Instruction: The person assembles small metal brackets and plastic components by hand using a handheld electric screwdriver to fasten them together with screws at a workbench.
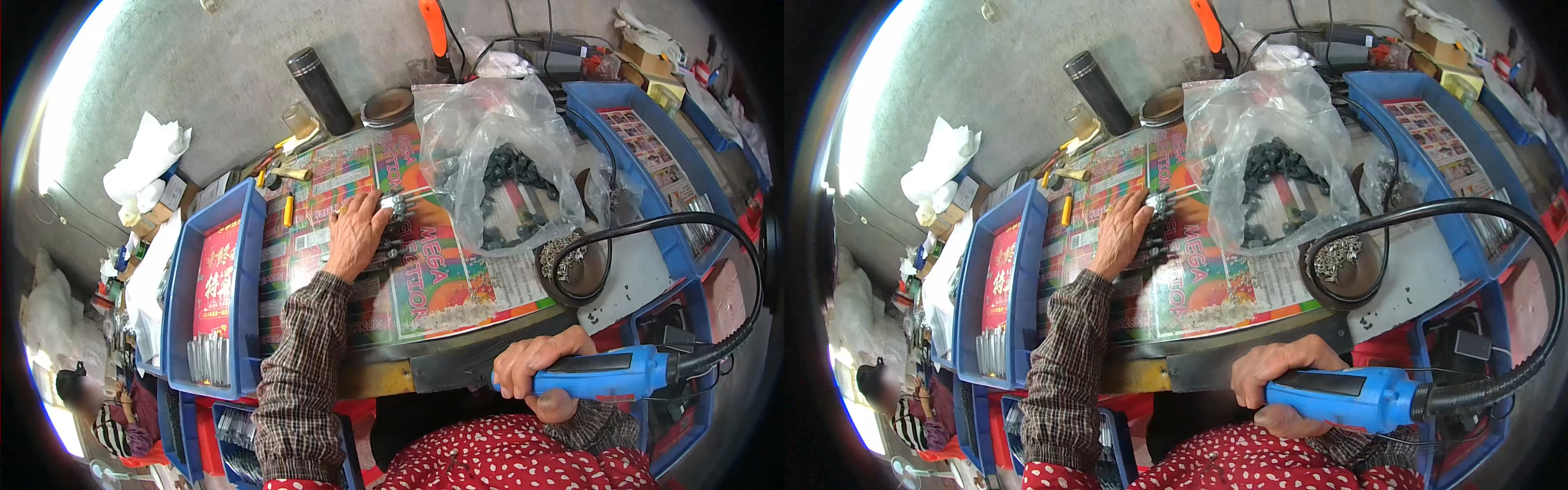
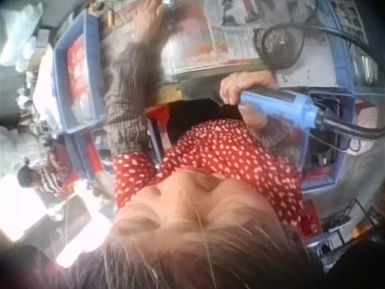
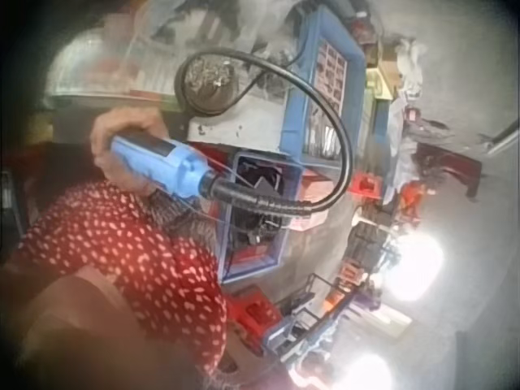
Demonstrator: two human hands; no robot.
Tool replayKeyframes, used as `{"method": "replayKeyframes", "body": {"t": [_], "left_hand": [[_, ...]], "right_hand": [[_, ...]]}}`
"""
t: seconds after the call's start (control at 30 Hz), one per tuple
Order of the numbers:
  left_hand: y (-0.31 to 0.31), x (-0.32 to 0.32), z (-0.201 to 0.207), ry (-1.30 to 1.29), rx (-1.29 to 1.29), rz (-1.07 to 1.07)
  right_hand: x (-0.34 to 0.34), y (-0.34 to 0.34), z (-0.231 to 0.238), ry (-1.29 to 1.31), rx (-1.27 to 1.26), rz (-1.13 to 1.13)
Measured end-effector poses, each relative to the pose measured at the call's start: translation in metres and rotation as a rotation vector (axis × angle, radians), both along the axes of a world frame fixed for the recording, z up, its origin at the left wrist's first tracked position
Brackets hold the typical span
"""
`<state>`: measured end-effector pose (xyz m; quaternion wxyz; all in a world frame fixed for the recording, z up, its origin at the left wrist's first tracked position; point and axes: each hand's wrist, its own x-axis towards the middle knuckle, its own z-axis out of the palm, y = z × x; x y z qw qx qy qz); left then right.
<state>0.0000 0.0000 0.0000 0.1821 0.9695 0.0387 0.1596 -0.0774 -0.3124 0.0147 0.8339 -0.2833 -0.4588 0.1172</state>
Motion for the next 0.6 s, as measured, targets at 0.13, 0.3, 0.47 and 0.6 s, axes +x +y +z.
{"method": "replayKeyframes", "body": {"t": [0.13, 0.3, 0.47, 0.6], "left_hand": [[-0.016, -0.032, 0.001, -0.02, 0.056, -0.01], [-0.036, -0.068, 0.005, -0.024, 0.074, -0.074], [-0.047, -0.094, 0.009, -0.039, 0.115, -0.072], [-0.053, -0.102, 0.02, -0.176, 0.055, -0.114]], "right_hand": [[-0.006, 0.001, 0.008, 0.169, -0.02, -0.007], [-0.006, 0.006, 0.013, 0.086, -0.085, -0.128], [-0.005, 0.005, 0.007, 0.043, -0.027, -0.073], [-0.007, 0.005, 0.008, 0.072, -0.041, -0.077]]}}
